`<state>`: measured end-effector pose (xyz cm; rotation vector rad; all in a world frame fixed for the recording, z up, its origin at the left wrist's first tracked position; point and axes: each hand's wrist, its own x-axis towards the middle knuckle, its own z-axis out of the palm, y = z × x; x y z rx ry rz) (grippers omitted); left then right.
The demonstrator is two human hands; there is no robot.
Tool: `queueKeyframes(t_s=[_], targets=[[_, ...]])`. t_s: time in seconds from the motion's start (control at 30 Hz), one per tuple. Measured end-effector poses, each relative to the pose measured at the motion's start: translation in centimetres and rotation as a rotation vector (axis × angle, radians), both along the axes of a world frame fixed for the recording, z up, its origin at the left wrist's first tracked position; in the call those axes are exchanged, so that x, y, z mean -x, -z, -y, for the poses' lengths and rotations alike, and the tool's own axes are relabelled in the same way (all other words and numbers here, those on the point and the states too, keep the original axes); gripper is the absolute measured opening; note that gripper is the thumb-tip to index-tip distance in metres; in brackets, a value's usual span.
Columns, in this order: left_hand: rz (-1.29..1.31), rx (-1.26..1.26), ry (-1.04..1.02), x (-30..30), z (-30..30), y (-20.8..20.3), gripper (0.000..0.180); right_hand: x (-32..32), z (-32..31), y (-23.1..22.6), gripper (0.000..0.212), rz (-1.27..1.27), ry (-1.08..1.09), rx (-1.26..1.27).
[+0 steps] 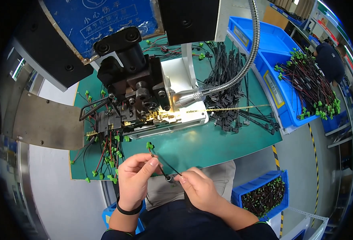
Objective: The person assembles wire harnesses by crimping terminals onto wires using an automated machine.
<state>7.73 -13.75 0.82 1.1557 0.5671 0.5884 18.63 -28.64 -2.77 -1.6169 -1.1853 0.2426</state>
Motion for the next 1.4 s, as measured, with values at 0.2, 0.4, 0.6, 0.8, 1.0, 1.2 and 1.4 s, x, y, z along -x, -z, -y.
queueKeyframes(t_s=[0.2,0.4,0.6,0.8,1.0,1.2,1.4], targets=[[0.054,0.042,0.016,0.0,0.1,-0.2,0.013,0.1,1.2,0.2,0.021,-0.942,-0.253,0.309],[0.056,0.03,-0.014,0.1,0.1,0.1,0.012,0.1,1.2,0.3,0.021,-1.076,-0.27,0.275],[0.025,0.017,-0.005,0.3,0.1,-0.3,0.012,-0.1,0.8,-0.2,0.018,-0.792,-0.304,0.221],[-0.018,-0.107,-0.037,-0.2,0.2,-0.8,0.008,-1.6,-0.2,-3.6,0.017,0.033,-0.182,0.149],[-0.033,-0.303,-0.001,-1.6,0.7,-0.8,0.006,-2.5,-4.2,-6.1,0.016,-0.428,-0.103,0.043],[-0.015,-0.321,-0.056,-2.5,0.7,-1.1,0.006,-2.2,-5.1,-4.2,0.011,-0.603,-0.067,-0.113],[0.021,-0.132,-0.056,-4.5,-0.5,-1.7,0.007,-2.8,-4.9,-2.7,0.013,-0.769,-0.076,-0.11]])
